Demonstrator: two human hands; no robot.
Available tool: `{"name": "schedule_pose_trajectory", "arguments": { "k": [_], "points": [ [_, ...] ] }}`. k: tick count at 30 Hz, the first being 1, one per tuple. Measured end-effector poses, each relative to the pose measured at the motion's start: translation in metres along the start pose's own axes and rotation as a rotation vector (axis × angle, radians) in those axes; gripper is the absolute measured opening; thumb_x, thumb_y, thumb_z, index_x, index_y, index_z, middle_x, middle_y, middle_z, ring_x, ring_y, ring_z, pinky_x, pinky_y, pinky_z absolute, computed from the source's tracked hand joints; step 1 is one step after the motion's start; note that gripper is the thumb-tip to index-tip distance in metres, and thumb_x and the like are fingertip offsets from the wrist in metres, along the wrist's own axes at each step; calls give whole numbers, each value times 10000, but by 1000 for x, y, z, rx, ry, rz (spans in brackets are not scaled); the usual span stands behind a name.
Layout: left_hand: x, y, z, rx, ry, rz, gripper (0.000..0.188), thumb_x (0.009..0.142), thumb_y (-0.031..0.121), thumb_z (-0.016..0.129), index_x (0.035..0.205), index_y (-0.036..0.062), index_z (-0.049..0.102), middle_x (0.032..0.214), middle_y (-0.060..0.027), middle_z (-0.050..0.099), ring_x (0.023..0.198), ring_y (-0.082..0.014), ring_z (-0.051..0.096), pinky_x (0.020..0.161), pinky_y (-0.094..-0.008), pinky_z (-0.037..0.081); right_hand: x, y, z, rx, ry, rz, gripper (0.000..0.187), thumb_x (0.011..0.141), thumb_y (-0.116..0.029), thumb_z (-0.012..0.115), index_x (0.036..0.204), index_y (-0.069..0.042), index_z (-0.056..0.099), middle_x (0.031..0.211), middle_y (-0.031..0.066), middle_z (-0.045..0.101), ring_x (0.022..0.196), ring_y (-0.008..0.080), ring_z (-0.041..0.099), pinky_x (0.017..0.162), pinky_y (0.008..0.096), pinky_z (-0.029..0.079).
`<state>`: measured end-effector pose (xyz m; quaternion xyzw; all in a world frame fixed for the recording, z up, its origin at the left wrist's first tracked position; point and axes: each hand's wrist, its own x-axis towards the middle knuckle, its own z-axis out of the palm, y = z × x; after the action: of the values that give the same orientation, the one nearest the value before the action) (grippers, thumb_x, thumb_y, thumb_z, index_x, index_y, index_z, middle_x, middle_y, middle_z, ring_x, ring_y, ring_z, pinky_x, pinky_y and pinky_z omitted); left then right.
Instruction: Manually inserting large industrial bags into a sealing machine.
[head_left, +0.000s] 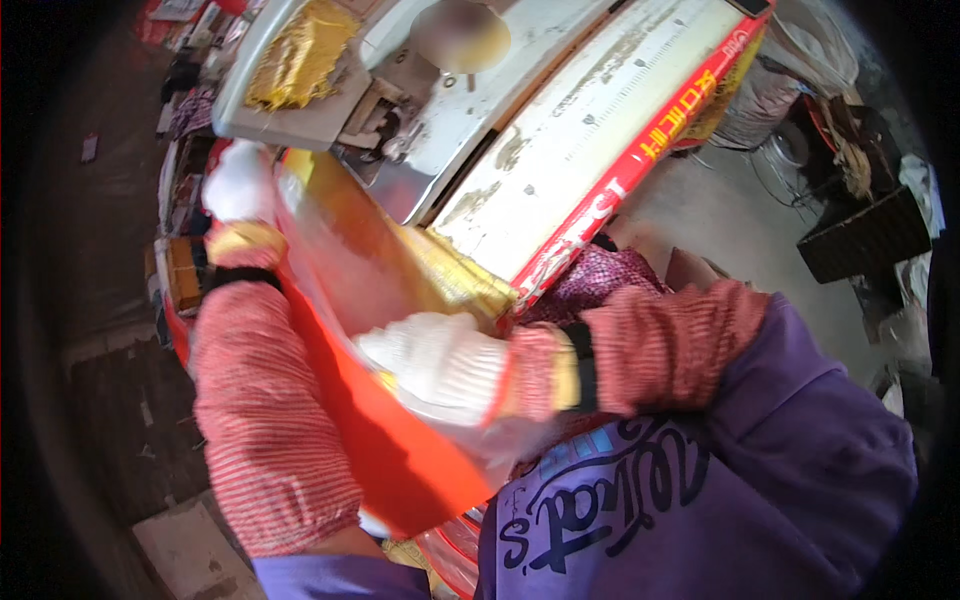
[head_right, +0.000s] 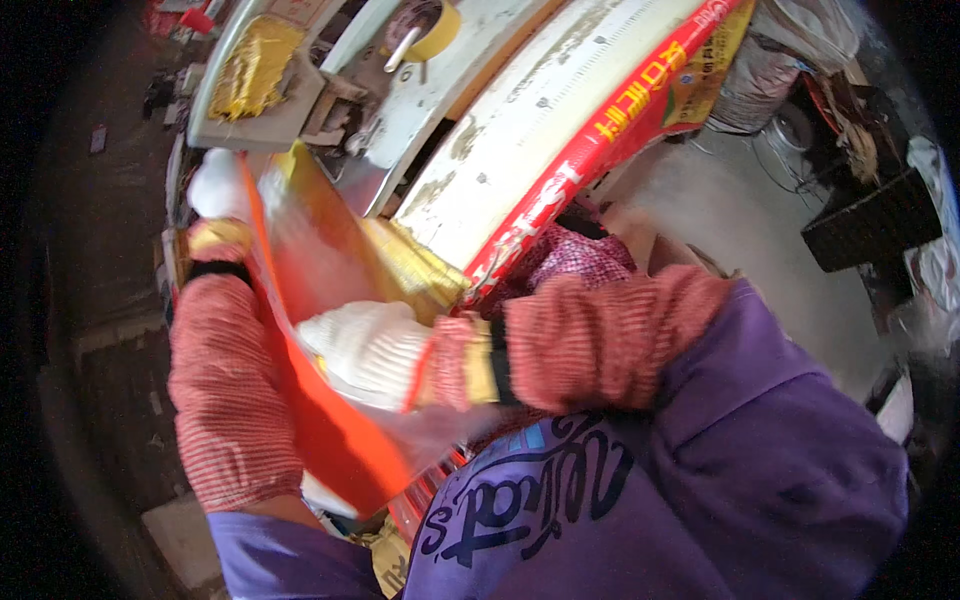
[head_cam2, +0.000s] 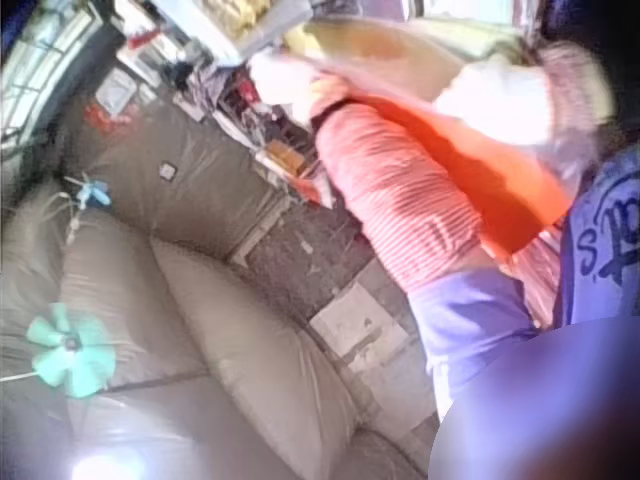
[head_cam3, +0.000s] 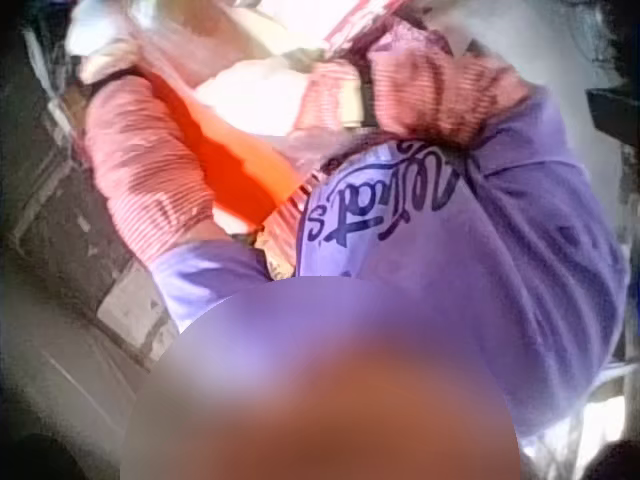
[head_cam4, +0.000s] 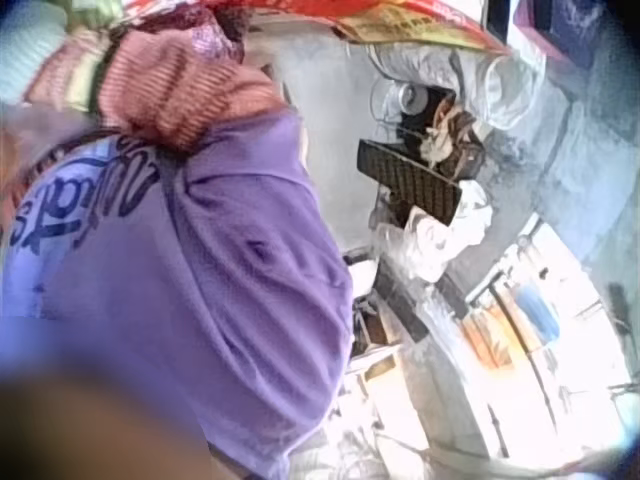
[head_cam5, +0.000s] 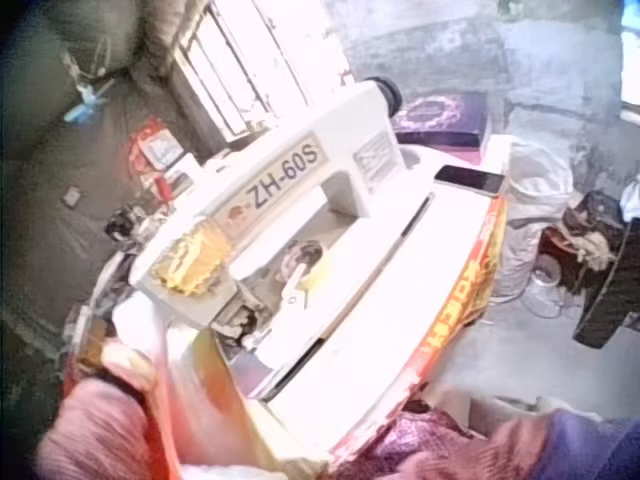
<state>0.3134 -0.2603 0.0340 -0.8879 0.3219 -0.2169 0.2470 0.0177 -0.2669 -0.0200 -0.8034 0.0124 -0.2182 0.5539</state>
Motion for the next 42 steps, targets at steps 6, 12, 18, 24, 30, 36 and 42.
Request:
{"name": "schedule_pose_trajectory", "arguments": {
  "k": [6, 12, 18, 24, 30, 36, 42],
  "points": [
    [-34, 50, 68, 92, 237, 417, 148, 816, 186, 461, 864, 141, 594, 704, -50, 602, 590, -228, 610, 530, -395, 475, -82, 70, -94, 246, -304, 593, 205, 806, -134, 546, 995, -79, 604, 850, 131, 626, 782, 198, 616, 655, 274, 485],
    [-23, 40, 84, -709, 609, 543, 213, 766, 107, 538, 966, 130, 606, 763, -75, 610, 688, -283, 596, 658, -366, 465, -88, 70, -81, 1050, 168, 960, 281, 833, 0, 511, 1109, 1, 565, 924, 25, 609, 796, 105, 575, 678, 209, 472],
    [-17, 35, 90, -538, 143, 423, 206, 738, 107, 572, 939, 126, 616, 878, -102, 614, 792, -288, 582, 687, -348, 467, -75, 41, -94, 265, -1, 625, 313, 826, -7, 552, 1135, -46, 574, 866, -1, 627, 760, 40, 529, 673, 185, 444],
    [-43, 42, 26, -518, 119, 613, 147, 796, 175, 512, 842, 125, 642, 827, -123, 604, 704, -323, 586, 629, -416, 465, -93, 57, -102, 29, -45, 562, 243, 825, -174, 607, 1064, -133, 619, 761, 78, 641, 634, 143, 602, 569, 263, 466],
    [-21, 41, 51, -477, 104, 636, 197, 831, 199, 472, 876, 112, 642, 745, -176, 599, 739, -333, 591, 653, -416, 463, -137, 100, -101, -318, -139, 875, 320, 876, -293, 443, 1160, -181, 537, 642, 56, 584, 553, 203, 604, 434, 323, 448],
    [65, -40, 77, -61, 148, 363, 181, 747, 210, 532, 791, 64, 629, 784, -188, 623, 757, -353, 604, 671, -438, 486, 16, 98, -42, 76, 59, -33, 143, 745, -165, 600, 837, -56, 609, 654, 45, 533, 568, 238, 552, 523, 345, 472],
    [56, -56, -3, -117, 181, 378, 208, 775, 221, 538, 876, 50, 601, 854, -190, 610, 832, -359, 581, 688, -425, 470, 125, 87, -12, -729, -173, 6, 166, 665, -251, 591, 672, -106, 671, 703, 136, 635, 653, 292, 628, 557, 401, 495]
  ]
}}
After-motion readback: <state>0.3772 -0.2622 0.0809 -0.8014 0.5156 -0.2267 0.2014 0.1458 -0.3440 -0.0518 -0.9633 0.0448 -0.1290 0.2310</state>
